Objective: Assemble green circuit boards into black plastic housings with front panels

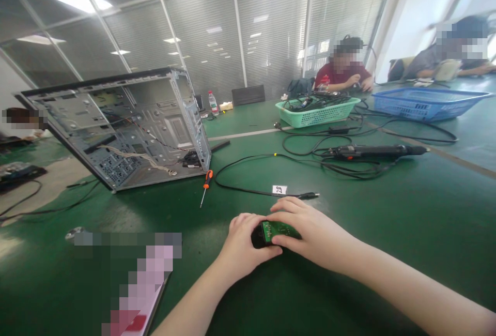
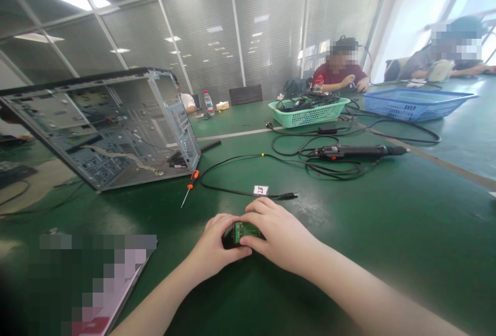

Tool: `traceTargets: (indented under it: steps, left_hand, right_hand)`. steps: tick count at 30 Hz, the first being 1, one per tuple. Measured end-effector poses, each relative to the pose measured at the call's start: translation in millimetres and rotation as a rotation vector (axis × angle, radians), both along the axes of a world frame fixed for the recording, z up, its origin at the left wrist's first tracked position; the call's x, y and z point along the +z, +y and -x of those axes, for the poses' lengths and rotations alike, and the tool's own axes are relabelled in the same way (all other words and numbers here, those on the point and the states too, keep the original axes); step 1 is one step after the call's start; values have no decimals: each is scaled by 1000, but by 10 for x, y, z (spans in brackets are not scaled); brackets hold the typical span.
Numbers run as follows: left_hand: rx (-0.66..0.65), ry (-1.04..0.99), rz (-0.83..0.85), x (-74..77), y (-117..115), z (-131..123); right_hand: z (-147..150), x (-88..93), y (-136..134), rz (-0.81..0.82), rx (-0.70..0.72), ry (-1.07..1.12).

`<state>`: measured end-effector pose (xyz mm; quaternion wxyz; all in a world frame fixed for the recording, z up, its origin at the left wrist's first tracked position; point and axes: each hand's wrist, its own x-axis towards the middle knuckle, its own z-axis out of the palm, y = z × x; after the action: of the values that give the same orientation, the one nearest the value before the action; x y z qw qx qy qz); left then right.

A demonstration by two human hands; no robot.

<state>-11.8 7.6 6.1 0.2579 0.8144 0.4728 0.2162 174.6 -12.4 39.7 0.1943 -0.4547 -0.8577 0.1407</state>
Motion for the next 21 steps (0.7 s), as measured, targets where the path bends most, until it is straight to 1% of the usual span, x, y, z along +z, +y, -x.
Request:
traceTargets:
  steps: [2, 4, 10, 15, 17, 21]
  left_hand:
    - [2, 4, 3, -3, 1, -1]
    - [8, 2, 9, -7, -2, -2]
    - [5, -1, 10, 2, -3, -8]
    - [1, -14, 3, 3, -1, -9]
    - [9, -5, -9, -4, 2, -12]
    - [20, 5, -6, -12, 9, -13]
  right_hand:
    - [69, 34, 48, 67, -7, 24]
    - [106, 41, 73, 93, -27, 30]
    - [139, 20, 22, 75, -70, -49]
    - [172, 112, -30, 94, -92, -141]
    - [158, 172, -44, 55, -98, -140]
    - [54, 320, -57, -106, -91, -62]
